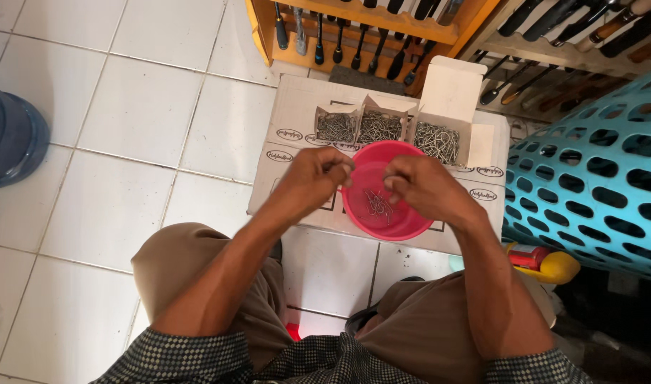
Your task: The person sits on the floor and picks up small metal wire hooks from a pink bowl, separating them by hand and placing them into compartments of a cardboard box. The person repeatedly transfers hooks from the bowl to the box throughout the video.
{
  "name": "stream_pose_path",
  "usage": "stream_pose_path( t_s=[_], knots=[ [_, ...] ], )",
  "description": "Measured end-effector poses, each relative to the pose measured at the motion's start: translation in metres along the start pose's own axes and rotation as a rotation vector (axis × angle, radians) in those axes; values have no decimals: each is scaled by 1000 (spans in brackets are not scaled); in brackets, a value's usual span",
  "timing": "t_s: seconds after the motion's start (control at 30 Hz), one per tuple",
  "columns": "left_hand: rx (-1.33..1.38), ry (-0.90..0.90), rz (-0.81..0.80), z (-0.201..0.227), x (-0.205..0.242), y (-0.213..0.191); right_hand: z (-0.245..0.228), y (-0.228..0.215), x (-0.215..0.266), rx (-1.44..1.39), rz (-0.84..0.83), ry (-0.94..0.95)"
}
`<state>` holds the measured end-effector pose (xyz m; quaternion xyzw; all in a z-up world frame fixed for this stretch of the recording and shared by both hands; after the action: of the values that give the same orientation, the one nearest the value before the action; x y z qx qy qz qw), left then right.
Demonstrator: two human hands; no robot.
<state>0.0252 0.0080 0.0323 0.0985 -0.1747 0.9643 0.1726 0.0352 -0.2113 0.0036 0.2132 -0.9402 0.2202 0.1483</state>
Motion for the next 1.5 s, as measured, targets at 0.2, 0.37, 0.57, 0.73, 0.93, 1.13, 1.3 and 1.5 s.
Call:
stream_pose_path(
  t_s=[0.2, 0.37, 0.57, 0.73, 0.93, 1.13, 1.3, 1.5],
  knots=[
    [-202, 61, 41, -38, -19, 40, -10, -12, 10, -456, 114, -73],
    [-2, 43, 49, -17, -14, 40, -19, -9, 11, -539, 138, -148],
    [19, 85, 158, -31, -22, 43, -24, -2, 15, -509, 122, -180],
    [53, 72, 169, -25, -20, 36, -37, 4, 20, -394, 16, -208],
    [-56, 117, 132, -31, -22, 40, -47, -1, 25, -316, 84, -247],
    [50, 123, 100, -13, -12, 35, -26, 8, 12, -345, 153, -225],
    [99, 144, 104, -1, -7, 36, -24, 15, 8, -540, 240, -215],
    [25, 118, 73, -38, -23, 46, -45, 15, 18, -532, 206, -235]
  ],
)
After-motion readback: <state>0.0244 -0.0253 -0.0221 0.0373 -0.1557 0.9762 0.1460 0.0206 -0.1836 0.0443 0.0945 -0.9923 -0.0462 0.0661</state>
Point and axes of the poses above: each hand's wrist, its own x-axis away from the middle knuckle, its own y-axis out of the palm, z = x × y, the point moved 3 cm from there along -x, towards the middle knuckle, and after that the axes turned 12 degrees about -x, right-handed, at the moved point
